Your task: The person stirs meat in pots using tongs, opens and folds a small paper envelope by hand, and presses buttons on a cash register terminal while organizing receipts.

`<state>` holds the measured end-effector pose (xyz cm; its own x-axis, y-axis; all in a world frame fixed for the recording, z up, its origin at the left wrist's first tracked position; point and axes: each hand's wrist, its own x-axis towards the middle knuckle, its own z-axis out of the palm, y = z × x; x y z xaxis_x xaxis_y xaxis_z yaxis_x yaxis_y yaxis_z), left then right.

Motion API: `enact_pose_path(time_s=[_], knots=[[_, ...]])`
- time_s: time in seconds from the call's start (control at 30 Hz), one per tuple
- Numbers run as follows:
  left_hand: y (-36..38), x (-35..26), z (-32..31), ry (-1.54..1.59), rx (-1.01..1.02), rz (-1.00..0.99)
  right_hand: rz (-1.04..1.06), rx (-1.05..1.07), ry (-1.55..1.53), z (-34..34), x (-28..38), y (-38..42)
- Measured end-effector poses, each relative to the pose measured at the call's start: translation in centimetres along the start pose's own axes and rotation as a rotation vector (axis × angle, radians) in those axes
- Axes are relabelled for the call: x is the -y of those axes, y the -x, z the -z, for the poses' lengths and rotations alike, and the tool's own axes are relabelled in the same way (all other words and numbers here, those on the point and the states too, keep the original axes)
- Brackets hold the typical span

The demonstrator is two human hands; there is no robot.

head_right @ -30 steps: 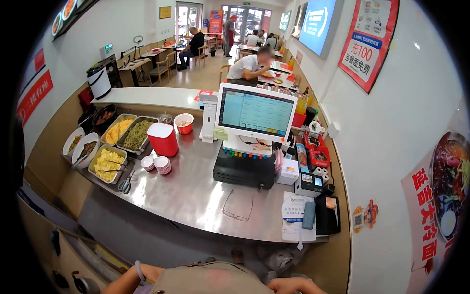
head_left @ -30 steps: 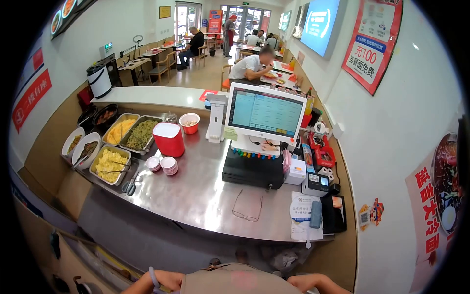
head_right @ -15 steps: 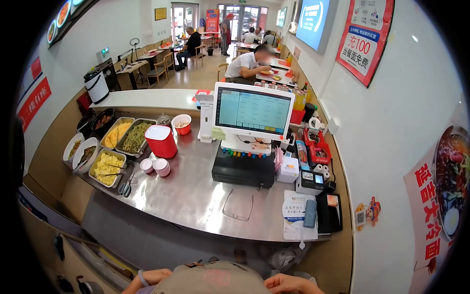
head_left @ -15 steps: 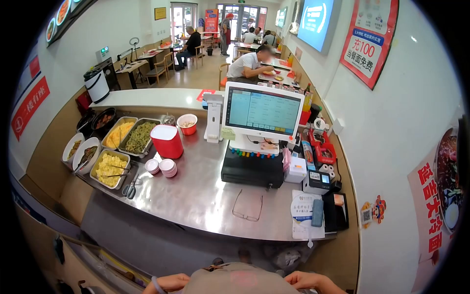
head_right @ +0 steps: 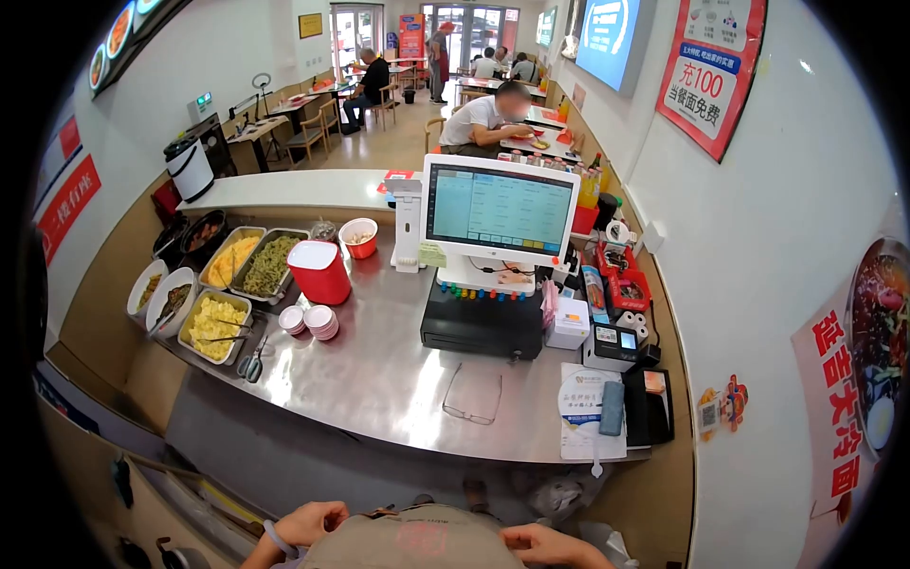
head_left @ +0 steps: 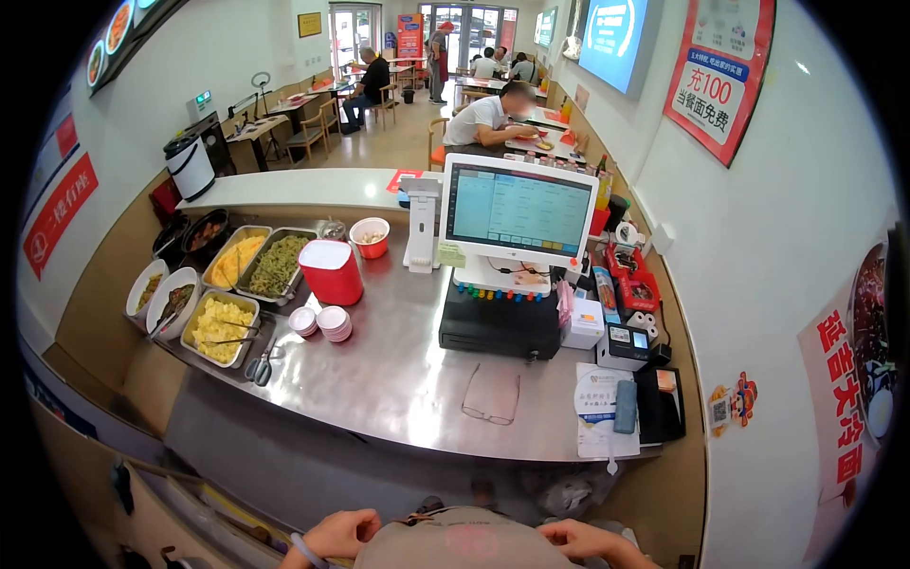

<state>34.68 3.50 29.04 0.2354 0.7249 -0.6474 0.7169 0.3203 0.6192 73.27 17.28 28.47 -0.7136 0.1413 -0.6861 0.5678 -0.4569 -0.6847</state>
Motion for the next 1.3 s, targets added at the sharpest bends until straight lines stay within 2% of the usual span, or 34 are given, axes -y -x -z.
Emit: enact_pose_path(time_s=[0.07, 0.1, 0.17, 0.27, 0.43, 0.5, 0.63, 0.7, 0.73, 0.8, 0.83, 0.9, 1.0, 1.13, 1.2, 1.3], knots=[[-0.4, 2.8, -1.5, 0.734, 0.053, -0.195, 0.011, 0.079, -0.007, 0.9, -1.9, -0.6], [-0.2, 3.8, -1.6, 0.730, 0.054, -0.192, 0.021, 0.158, -0.015, 1.0, -2.9, -1.0], [0.2, 4.7, -1.5, 0.804, 0.247, -0.188, 0.068, 0.144, -0.061, 0.0, -3.5, -1.6], [0.4, 5.5, -1.3, 0.951, 0.325, -0.148, 0.099, 0.139, -0.114, -0.4, -3.6, -1.9], [-1.0, 4.4, -0.4, 0.835, 0.338, -0.162, 0.069, 0.150, -0.160, 0.4, -1.9, -1.2], [-1.9, 3.0, -0.1, 0.771, 0.329, -0.166, 0.095, 0.203, 0.019, 2.3, -2.8, -1.9], [-4.1, 0.8, 0.6, 0.823, 0.363, -0.212, 0.133, 0.201, 0.084, 4.7, -0.5, -1.4], [-5.4, 0.1, 0.6, 0.842, 0.393, -0.223, 0.052, 0.286, 0.252, 6.9, -0.8, -1.8], [-6.5, 0.1, 0.5, 0.832, 0.418, -0.215, 0.052, 0.287, 0.249, 7.1, -0.1, -1.2], [-7.9, -0.9, 0.7, 0.819, 0.444, -0.209, 0.117, 0.249, -0.047, 7.3, 1.5, 0.0], [-8.1, -2.0, 1.1, 0.833, 0.416, -0.203, 0.118, 0.249, -0.048, 8.1, 1.3, 0.0], [-8.9, -3.1, 1.0, 0.850, 0.386, -0.195, 0.081, 0.222, 0.153, 9.8, 0.7, -0.2], [-10.0, -4.0, 1.0, 0.818, 0.389, -0.163, 0.180, 0.234, 0.048, 11.0, 0.9, -0.3], [-10.5, -5.8, 1.3, 0.782, 0.361, -0.125, 0.087, 0.288, 0.124, 13.4, 2.0, -0.6], [-10.6, -6.6, 1.5, 0.770, 0.337, -0.111, 0.166, 0.264, 0.276, 14.3, 2.7, -0.7], [-11.0, -7.4, 2.0, 0.780, 0.321, -0.094, 0.252, 0.299, 0.209, 15.4, 2.6, -1.4]])
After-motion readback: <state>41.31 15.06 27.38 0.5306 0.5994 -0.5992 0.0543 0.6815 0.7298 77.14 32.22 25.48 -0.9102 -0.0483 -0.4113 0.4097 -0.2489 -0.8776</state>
